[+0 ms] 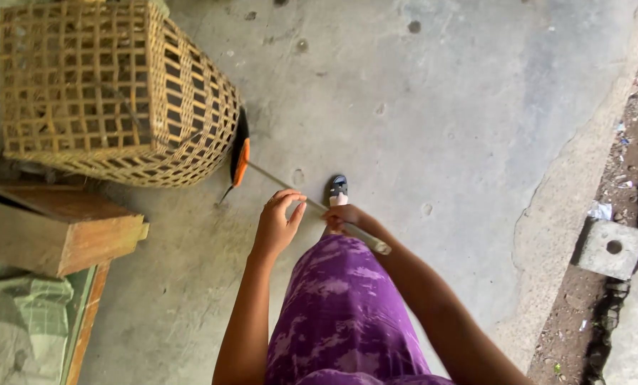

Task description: Sweeping the concrete floor with a broom.

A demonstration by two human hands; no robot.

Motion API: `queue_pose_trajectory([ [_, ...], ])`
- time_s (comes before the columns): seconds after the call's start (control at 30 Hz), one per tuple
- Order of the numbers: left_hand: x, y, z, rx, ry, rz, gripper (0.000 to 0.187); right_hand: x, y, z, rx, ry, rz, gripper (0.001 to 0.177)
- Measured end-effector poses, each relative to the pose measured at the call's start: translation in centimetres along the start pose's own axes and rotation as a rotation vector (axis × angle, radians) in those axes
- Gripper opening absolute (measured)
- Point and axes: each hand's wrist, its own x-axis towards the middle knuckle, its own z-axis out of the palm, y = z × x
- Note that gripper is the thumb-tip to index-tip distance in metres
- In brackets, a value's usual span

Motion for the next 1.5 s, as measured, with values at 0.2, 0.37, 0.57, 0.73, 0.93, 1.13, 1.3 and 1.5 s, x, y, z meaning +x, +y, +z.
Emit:
queue_pose_trajectory([
  [0.2, -9.1, -2.8, -6.3, 0.012, 0.022, -0.090, 0.017, 8.7, 6.3, 6.6, 0.344, -0.011, 0.206, 0.032],
  [0.37, -14.5, -5.9, -11.3, 0.031, 0.083, -0.114, 0.017, 8.2, 6.4, 10.8, 0.321, 0.021, 0.193, 0.031],
  [0.57, -19.9, -11.9, -17.7, 0.000, 0.082, -0.117, 0.017, 18.8, 11.2, 13.2, 0.348, -0.045, 0.251, 0.038],
  [0.73, -25.6, -16.7, -26.7, 0.047, 0.022, -0.074, 0.016, 13.1, 15.6, 14.1, 0.061, 0.176, 0.023, 0.031],
  [0.93, -33.0, -21.2, -35.1, 0.114, 0.022, -0.010, 0.015, 5.1, 21.2, 19.8, -0.008, 0.732, -0.015, 0.018],
  [1.13, -36.9, -21.4, -38.1, 0.068, 0.076, -0.046, 0.015, 5.4, 25.8, 28.5, -0.241, 0.749, -0.112, 0.023],
  [1.3, -40.2, -22.4, -37.2, 0.036, 0.060, -0.059, 0.015, 14.6, 31.3, 32.7, -0.339, 0.332, -0.021, 0.043],
  [1.5, -44.0, -21.1, -36.8, 0.046, 0.134, -0.061, 0.017, 28.5, 33.5, 39.2, -0.538, 0.201, 0.005, 0.013],
])
